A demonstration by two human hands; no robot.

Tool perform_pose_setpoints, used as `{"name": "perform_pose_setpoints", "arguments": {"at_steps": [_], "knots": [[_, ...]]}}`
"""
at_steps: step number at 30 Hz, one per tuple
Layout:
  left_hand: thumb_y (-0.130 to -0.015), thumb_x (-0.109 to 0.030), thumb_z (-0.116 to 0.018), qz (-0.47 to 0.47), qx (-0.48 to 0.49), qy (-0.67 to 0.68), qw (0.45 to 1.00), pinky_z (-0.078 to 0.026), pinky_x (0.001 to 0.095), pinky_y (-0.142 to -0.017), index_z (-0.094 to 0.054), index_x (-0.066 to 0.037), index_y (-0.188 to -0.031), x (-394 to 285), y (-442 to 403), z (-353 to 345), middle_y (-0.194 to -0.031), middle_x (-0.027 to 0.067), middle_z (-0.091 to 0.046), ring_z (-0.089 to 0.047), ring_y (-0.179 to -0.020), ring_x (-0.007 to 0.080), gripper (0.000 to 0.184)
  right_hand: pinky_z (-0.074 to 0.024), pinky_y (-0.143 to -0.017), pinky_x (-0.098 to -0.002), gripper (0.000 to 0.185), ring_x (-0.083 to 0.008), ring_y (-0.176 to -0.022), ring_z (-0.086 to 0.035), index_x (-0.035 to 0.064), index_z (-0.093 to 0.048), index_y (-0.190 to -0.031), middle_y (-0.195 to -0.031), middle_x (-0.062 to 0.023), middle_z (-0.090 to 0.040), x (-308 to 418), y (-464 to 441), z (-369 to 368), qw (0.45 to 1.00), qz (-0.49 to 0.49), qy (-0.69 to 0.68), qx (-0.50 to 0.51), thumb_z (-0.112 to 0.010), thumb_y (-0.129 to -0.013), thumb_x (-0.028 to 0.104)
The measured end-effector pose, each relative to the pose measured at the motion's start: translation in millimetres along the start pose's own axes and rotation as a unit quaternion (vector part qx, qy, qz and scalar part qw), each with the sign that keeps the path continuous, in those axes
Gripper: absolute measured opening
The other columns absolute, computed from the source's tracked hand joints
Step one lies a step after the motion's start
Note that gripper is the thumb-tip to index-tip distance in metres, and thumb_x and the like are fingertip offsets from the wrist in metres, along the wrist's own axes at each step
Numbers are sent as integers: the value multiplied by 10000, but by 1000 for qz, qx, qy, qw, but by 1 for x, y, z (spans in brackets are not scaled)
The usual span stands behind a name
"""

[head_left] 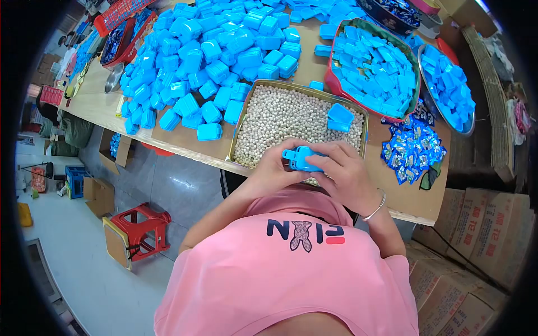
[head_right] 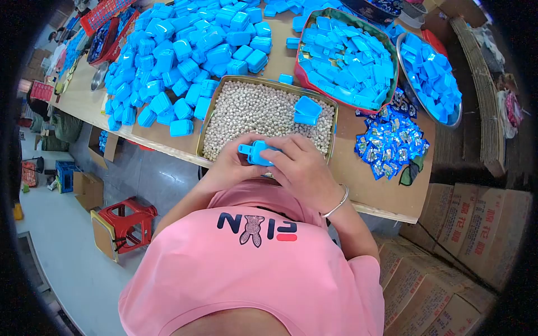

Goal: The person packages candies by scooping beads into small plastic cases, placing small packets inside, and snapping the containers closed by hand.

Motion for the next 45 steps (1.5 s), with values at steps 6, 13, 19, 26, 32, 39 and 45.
{"name": "perform_pose_setpoints", "arguments": {"at_steps": [6,13,19,26,32,39,45], "knots": [[-675,50,-740,-11,-8,-77,997,-474,234,-729,-603,-31,-1124,-13,5,2,-927,49,-645,-573,-808,109,476,-479,-812,-332,319,-229,-925,-552,87,-627,-1026,-1106,-59,-602,2,0,0,999,29,-5,29,-702,-720,35],[-654,33,-761,-6,6,-81,997,-476,241,-728,-623,-31,-1109,-16,4,3,-923,54,-652,-574,-797,117,479,-485,-818,-344,355,-243,-931,-566,86,-653,-1031,-1136,-65,-617,5,2,3,999,7,-48,11,-729,-690,23],[-651,25,-765,-10,3,-99,995,-474,242,-729,-627,-33,-1109,-15,5,3,-930,59,-654,-576,-798,122,481,-488,-819,-346,354,-246,-939,-565,89,-656,-1030,-1148,-68,-613,3,4,0,998,12,-53,12,-727,-691,16],[-656,-9,-763,-44,-31,-95,994,-471,257,-726,-642,-36,-1070,-18,7,3,-973,60,-644,-582,-829,143,433,-499,-797,-335,371,-252,-952,-579,95,-664,-1042,-1161,-84,-605,8,2,3,1000,27,-13,7,-724,-688,0],[-666,9,-753,-51,-12,-106,993,-469,251,-734,-620,-46,-1120,-17,6,2,-996,70,-637,-577,-838,135,477,-513,-770,-322,407,-250,-927,-600,96,-665,-1069,-1176,-95,-599,-4,10,3,996,-17,-84,32,-718,-682,-19],[-658,71,-751,16,-29,25,999,-484,245,-783,-549,-42,-1207,-6,7,3,-1015,88,-631,-595,-864,143,596,-518,-765,-314,397,-245,-939,-619,100,-652,-1080,-1160,-94,-609,-11,5,4,984,-46,-168,43,-710,-700,0],[-664,76,-745,40,-10,89,995,-491,249,-783,-546,-28,-1185,4,7,2,-1018,78,-631,-599,-879,142,567,-520,-756,-305,401,-240,-927,-623,95,-663,-1061,-1148,-95,-617,-12,7,2,987,-38,-156,7,-719,-676,-4]]}}
Point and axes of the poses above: each hand's wrist, its own y-axis away from the middle knuckle, its own z-axis out of the back of the hand, x = y × z, the point moved 3 cm from there along -y, towards the middle knuckle
